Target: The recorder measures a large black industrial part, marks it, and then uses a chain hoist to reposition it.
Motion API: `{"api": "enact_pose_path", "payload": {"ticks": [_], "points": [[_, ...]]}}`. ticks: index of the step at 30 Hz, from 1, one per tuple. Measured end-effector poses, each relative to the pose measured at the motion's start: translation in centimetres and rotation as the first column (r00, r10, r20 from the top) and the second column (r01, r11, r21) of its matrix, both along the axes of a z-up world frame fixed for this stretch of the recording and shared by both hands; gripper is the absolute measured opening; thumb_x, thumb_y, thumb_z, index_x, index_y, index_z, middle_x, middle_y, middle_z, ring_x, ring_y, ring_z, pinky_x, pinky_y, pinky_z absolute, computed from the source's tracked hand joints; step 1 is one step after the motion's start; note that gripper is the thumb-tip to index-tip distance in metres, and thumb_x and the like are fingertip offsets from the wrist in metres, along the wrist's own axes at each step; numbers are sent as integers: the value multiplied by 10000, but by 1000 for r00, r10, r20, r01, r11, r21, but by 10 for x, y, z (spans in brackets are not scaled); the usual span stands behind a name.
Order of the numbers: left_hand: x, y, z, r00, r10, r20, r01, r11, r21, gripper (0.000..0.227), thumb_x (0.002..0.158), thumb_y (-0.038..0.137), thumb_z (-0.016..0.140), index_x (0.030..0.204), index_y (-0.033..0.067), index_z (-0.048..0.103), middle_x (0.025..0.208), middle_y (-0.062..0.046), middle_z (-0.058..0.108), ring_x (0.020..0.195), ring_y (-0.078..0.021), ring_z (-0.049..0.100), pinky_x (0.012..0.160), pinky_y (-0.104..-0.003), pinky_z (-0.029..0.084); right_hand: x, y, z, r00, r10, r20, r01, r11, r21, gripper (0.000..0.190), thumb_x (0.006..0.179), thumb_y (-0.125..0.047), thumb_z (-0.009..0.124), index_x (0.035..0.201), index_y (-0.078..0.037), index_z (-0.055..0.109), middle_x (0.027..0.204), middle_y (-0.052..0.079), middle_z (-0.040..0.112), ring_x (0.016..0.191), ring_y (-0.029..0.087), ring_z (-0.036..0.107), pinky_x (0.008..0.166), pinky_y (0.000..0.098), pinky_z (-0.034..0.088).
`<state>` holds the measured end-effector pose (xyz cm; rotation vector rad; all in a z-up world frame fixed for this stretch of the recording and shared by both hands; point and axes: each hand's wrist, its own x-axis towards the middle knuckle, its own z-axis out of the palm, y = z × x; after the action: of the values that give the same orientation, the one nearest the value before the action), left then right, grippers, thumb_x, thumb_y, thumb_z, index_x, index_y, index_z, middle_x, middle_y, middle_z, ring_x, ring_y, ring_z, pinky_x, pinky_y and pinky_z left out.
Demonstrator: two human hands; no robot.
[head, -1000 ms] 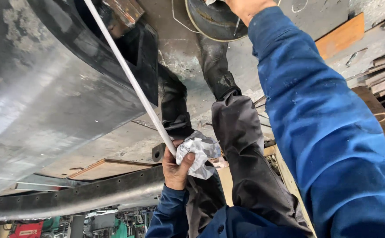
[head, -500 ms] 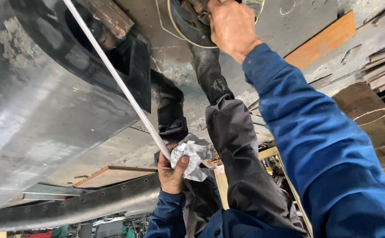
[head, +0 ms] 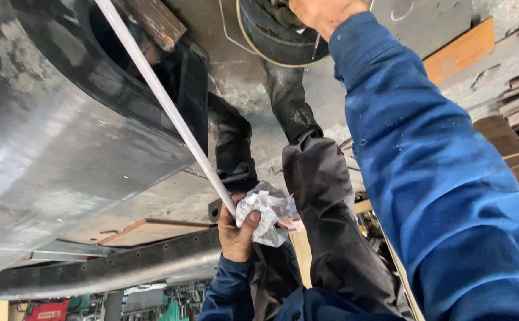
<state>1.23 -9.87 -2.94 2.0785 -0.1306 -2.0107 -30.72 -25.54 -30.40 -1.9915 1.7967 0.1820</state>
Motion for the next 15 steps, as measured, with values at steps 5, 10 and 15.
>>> {"api": "enact_pose_path", "payload": {"ticks": [5,10,15], "points": [[-3,4,-6,999,35,-26,-36,999,-22,538,839,224,870,1268,24,613,1062,-16,680,948,-106,620,853,-257,519,-13,-6,0,999,-34,-14,35,999,28,188,783,-175,758,954,-105,730,765,95,661,678,325,653,598,478,484],[-3,2,2,994,94,-57,-95,996,0,519,841,190,871,1262,20,619,1055,-25,684,942,-114,624,852,-260,525,-12,-22,33,999,-39,33,38,999,16,223,754,-176,741,942,-58,723,840,128,679,741,337,672,630,459,521],[-3,2,1,998,45,-34,-45,999,14,517,843,206,868,1262,24,625,1040,-21,683,931,-110,623,827,-260,527,-18,-45,27,998,-60,31,53,982,180,241,827,-260,725,906,-32,723,839,187,711,754,368,701,618,475,545]]}}
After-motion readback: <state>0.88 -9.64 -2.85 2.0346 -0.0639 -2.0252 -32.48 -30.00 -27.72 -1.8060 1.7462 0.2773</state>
